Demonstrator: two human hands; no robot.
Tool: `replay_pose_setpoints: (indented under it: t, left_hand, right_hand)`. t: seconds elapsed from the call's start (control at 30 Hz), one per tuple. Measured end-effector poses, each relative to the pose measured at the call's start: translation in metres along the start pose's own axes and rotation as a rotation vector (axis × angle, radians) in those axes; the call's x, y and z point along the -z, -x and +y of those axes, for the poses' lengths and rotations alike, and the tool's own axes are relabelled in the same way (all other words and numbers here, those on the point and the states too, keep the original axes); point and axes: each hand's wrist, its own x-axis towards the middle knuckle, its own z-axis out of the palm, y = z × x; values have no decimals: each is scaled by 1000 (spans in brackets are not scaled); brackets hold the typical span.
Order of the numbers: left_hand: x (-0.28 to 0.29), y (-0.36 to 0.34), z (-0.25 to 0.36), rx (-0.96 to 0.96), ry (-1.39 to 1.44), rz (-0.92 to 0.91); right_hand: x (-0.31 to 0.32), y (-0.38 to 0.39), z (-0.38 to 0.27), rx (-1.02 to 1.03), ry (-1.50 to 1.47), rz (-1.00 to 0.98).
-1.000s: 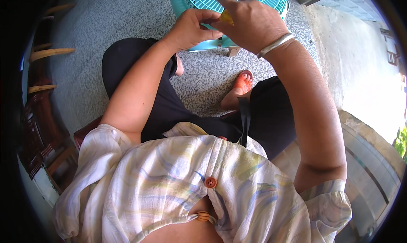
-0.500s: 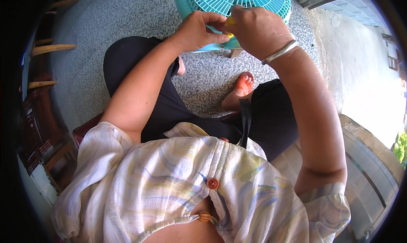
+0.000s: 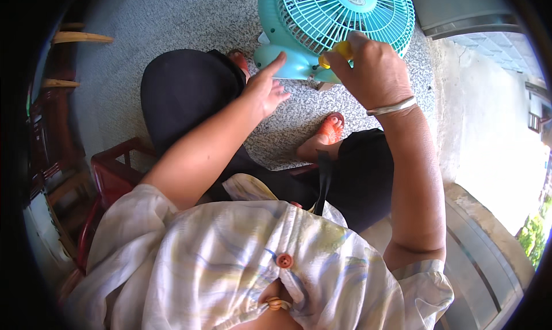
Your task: Repairing a small blue electric fan using a screwdriver.
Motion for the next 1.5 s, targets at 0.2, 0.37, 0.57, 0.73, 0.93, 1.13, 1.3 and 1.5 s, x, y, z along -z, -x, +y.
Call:
replay_pose_setpoints:
  t: [0.2,0.37,0.57,0.73,0.93,1.13,1.3,1.5]
  left_hand:
    - [-2,-28,-7,-137,49,-218]
    - [-1,-28,9,-152,-64,-109]
    - [-25,2,24,-140,-212,-179]
    - [-33,17,41,-77,-211,-171]
    - [-32,17,51,-71,-229,-171]
    - [-29,15,45,-84,-299,-156]
    - [-16,-3,46,-77,-287,-182]
    - [-10,-9,31,-113,-253,-222]
  right_hand:
    - [-5,19,7,31,-203,72]
    - [17,55,-15,-38,-314,298]
    - [9,110,-10,-277,-594,284]
    - [-8,118,-1,-250,-500,261]
    - [-12,101,15,-62,-421,214]
    - [-19,76,16,-100,-414,401]
    - [-19,76,16,-35,-360,183]
    - [-17,80,19,-120,-387,316]
